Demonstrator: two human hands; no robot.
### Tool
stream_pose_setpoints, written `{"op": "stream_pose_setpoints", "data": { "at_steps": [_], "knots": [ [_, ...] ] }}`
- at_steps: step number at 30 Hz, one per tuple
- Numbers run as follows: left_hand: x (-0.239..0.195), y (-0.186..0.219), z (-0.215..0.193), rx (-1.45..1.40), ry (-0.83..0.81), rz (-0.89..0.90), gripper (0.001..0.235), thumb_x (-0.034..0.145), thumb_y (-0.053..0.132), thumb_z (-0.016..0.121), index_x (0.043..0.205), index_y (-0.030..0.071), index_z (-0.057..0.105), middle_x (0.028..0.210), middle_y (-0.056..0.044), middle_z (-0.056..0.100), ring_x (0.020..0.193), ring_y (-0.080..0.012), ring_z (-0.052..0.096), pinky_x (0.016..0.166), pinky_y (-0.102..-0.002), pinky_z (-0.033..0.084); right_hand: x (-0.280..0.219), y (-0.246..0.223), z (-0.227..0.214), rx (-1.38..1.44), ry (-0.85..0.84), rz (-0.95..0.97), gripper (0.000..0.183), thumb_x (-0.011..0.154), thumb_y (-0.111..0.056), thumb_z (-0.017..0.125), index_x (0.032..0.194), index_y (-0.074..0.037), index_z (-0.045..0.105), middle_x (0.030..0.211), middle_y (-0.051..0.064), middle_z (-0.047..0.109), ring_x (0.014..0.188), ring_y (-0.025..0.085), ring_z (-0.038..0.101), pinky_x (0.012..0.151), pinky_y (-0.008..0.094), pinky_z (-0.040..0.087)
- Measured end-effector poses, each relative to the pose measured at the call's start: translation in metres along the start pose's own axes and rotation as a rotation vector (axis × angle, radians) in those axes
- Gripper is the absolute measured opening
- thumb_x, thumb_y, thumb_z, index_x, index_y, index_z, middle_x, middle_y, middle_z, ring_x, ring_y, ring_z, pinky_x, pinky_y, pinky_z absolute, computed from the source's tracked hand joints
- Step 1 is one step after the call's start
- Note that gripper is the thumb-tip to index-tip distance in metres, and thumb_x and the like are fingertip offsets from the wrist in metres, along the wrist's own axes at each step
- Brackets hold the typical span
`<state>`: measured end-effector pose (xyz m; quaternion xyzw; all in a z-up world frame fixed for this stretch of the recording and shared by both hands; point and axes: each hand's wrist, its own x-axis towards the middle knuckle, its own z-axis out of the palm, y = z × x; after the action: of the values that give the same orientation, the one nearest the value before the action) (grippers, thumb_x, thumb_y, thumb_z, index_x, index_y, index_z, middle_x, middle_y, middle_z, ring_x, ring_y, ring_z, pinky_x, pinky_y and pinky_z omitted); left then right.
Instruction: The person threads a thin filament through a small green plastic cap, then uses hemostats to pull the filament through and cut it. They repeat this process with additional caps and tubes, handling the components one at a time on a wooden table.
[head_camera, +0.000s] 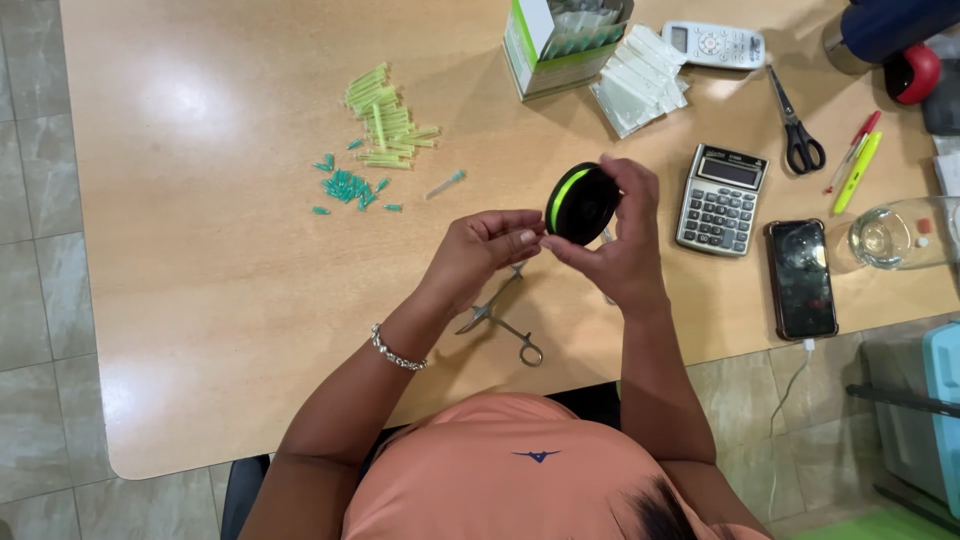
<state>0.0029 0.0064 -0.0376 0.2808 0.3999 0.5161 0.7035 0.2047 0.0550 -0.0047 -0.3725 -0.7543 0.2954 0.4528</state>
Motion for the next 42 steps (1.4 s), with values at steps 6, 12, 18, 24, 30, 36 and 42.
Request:
{"op": "stream_pose_setpoints", "data": {
  "at_steps": [6,12,18,24,30,36,42],
  "knots": [
    [-0.026,0.026,-0.01,0.962,-0.07,0.309,0.028,0.091,0.021,0.077,0.114,0.005,0.077,0.1,-0.017,0.078,0.093,-0.0369,0.075,0.083,-0.044,0.061,-0.008,0.033,-0.005,0.455,0.181,0.249,0.097,0.071,-0.008,0.099,0.145,-0.008,0.037,0.109,0.005,0.053,0.094,0.013,0.064,0.088,0.027,0.06],
    [-0.039,0.031,-0.042,1.173,0.101,0.44,0.011,0.093,0.023,0.075,0.103,0.019,0.079,0.094,-0.006,0.078,0.09,-0.0336,0.074,0.083,-0.044,0.06,-0.016,0.072,-0.003,0.801,0.449,0.438,0.042,0.093,-0.011,0.083,0.11,-0.012,0.045,0.092,0.006,0.063,0.08,0.016,0.073,0.077,0.029,0.065],
    [-0.053,0.06,-0.083,1.158,0.388,0.547,0.008,0.092,0.02,0.079,0.098,0.026,0.08,0.088,0.001,0.076,0.083,-0.0259,0.072,0.08,-0.038,0.059,0.004,0.045,0.001,0.997,0.547,0.625,0.008,0.102,-0.02,0.069,0.103,-0.013,0.064,0.103,0.01,0.08,0.096,0.026,0.08,0.088,0.045,0.069],
    [-0.06,0.071,-0.124,1.162,0.603,0.553,0.007,0.092,0.025,0.086,0.095,0.029,0.081,0.08,0.007,0.073,0.072,-0.015,0.071,0.072,-0.029,0.058,0.006,0.041,0.006,1.025,0.484,0.648,0.009,0.105,-0.02,0.063,0.109,-0.015,0.069,0.106,0.012,0.08,0.1,0.03,0.08,0.091,0.052,0.068],
    [-0.069,0.07,-0.131,1.1,0.61,0.557,0.006,0.093,0.013,0.085,0.092,0.017,0.081,0.067,-0.003,0.066,0.065,-0.0221,0.068,0.071,-0.034,0.057,0.006,0.04,0.01,0.986,0.463,0.652,0.007,0.104,-0.022,0.066,0.107,-0.018,0.069,0.104,0.012,0.08,0.097,0.031,0.08,0.088,0.053,0.069],
    [-0.077,0.088,-0.155,1.108,0.666,0.58,0.007,0.097,0.005,0.082,0.096,0.012,0.081,0.066,-0.01,0.062,0.067,-0.024,0.063,0.072,-0.037,0.053,0.004,0.043,0.004,0.977,0.478,0.676,0.01,0.104,-0.029,0.065,0.105,-0.02,0.069,0.104,0.012,0.08,0.094,0.03,0.08,0.083,0.049,0.071],
    [-0.092,0.099,-0.201,1.142,0.795,0.657,0.01,0.099,0.001,0.086,0.097,0.009,0.081,0.071,-0.011,0.065,0.07,-0.023,0.06,0.076,-0.038,0.053,0.005,0.04,-0.006,0.961,0.475,0.696,0.015,0.102,-0.035,0.065,0.101,-0.021,0.069,0.103,0.01,0.08,0.091,0.027,0.08,0.084,0.047,0.071]
  ]
}}
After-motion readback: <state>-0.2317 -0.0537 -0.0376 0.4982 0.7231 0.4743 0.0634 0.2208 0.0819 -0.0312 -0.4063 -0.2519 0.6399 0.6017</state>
